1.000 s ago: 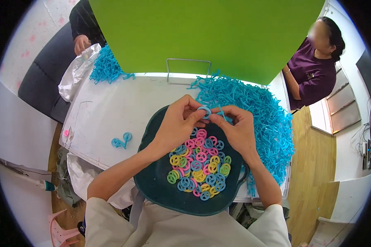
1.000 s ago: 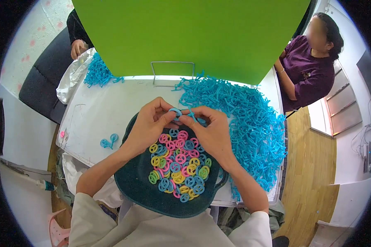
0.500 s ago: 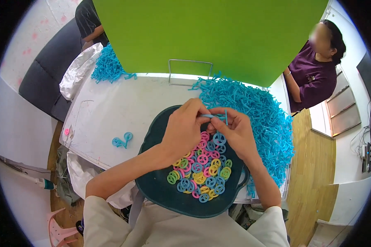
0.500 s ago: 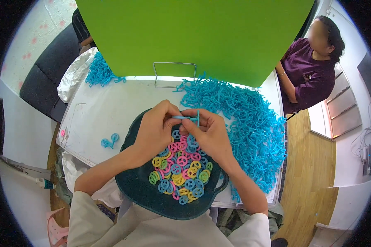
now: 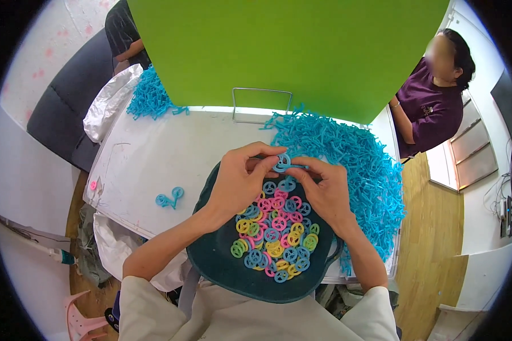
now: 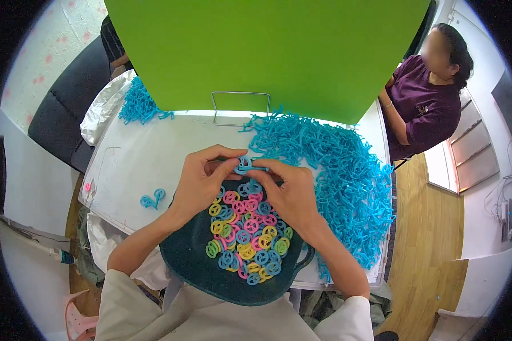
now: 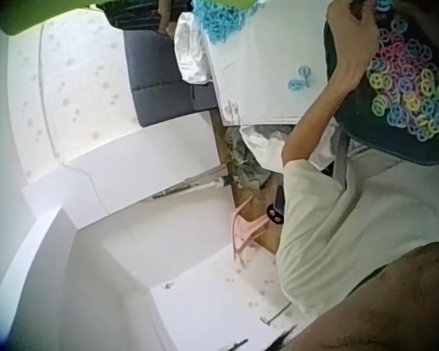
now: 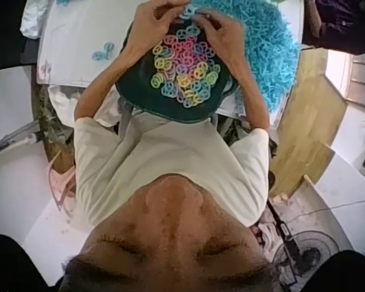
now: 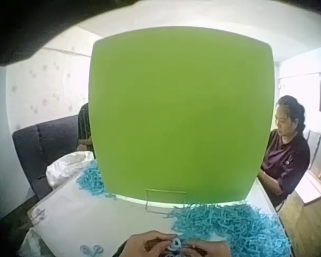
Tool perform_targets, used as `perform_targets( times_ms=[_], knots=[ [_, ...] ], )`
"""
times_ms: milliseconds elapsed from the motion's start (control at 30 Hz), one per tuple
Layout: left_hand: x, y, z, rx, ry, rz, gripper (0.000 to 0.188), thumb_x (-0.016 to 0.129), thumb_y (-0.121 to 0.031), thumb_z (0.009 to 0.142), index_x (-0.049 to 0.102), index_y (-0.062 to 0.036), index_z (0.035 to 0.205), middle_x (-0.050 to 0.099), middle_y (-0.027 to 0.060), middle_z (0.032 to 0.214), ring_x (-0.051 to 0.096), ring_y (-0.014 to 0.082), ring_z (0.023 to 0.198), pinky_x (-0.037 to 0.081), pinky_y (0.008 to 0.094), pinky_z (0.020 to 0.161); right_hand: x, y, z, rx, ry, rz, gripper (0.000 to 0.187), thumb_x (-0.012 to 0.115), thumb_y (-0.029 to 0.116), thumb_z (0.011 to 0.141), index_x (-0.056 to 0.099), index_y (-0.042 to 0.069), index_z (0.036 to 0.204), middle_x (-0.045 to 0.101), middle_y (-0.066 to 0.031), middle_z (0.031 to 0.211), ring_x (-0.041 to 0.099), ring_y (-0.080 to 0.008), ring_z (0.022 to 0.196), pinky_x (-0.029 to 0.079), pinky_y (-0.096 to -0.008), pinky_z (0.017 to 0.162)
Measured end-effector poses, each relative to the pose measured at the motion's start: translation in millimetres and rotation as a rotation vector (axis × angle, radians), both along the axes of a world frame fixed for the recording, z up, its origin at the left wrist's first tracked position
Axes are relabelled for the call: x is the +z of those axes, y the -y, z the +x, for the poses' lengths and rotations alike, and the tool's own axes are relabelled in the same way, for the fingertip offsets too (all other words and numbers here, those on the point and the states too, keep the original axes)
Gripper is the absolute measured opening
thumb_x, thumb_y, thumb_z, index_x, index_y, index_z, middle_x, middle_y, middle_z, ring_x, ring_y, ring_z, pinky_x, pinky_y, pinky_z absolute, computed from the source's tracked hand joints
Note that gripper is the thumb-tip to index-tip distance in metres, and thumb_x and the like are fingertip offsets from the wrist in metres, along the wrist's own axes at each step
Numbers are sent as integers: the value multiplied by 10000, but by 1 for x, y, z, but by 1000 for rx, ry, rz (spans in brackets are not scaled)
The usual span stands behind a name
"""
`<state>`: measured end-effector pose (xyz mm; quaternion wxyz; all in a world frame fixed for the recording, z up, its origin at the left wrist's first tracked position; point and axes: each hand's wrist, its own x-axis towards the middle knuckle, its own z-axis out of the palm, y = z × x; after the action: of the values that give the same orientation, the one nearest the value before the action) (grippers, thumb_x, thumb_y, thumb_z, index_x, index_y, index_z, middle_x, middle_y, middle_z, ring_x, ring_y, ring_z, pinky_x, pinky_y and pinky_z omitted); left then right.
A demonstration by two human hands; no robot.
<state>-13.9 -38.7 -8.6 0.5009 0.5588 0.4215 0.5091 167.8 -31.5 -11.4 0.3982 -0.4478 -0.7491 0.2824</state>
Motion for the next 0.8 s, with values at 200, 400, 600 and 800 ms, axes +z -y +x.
perform_targets(
  times_ms=[200, 400, 600, 800],
  knots=[
    [2, 5, 4, -8, 27, -1, 191, 537, 5, 933, 616, 43, 1102, 673, 110, 946, 685, 165, 838, 553, 230, 694, -3, 0, -1, -14, -229, -154, 154, 698, 105, 858, 692, -24, 940, 697, -63, 738, 617, -54, 673, 473, -193, 575],
    [10, 7, 11, 23, 61, -16, 185, 561, 10, 919, 603, 51, 1095, 667, 123, 941, 687, 178, 856, 567, 246, 735, -4, 1, 0, -59, -237, -171, 154, 686, 103, 870, 688, -43, 920, 698, -62, 746, 630, -60, 690, 482, -185, 589],
    [8, 9, 12, 49, -78, 38, 175, 554, -6, 929, 591, 56, 1089, 654, 105, 966, 673, 158, 864, 573, 266, 778, 1, 5, -3, -128, -153, -66, 145, 699, 101, 853, 708, -2, 955, 695, -73, 711, 653, -91, 655, 487, -201, 576],
    [3, -2, 0, -32, 15, -73, 178, 523, -59, 956, 577, 29, 1101, 645, 100, 958, 657, 148, 874, 568, 270, 778, -3, -3, 1, 12, -211, -73, 171, 686, 81, 856, 703, 24, 1017, 696, -84, 781, 671, -106, 738, 504, -220, 613]
  ],
)
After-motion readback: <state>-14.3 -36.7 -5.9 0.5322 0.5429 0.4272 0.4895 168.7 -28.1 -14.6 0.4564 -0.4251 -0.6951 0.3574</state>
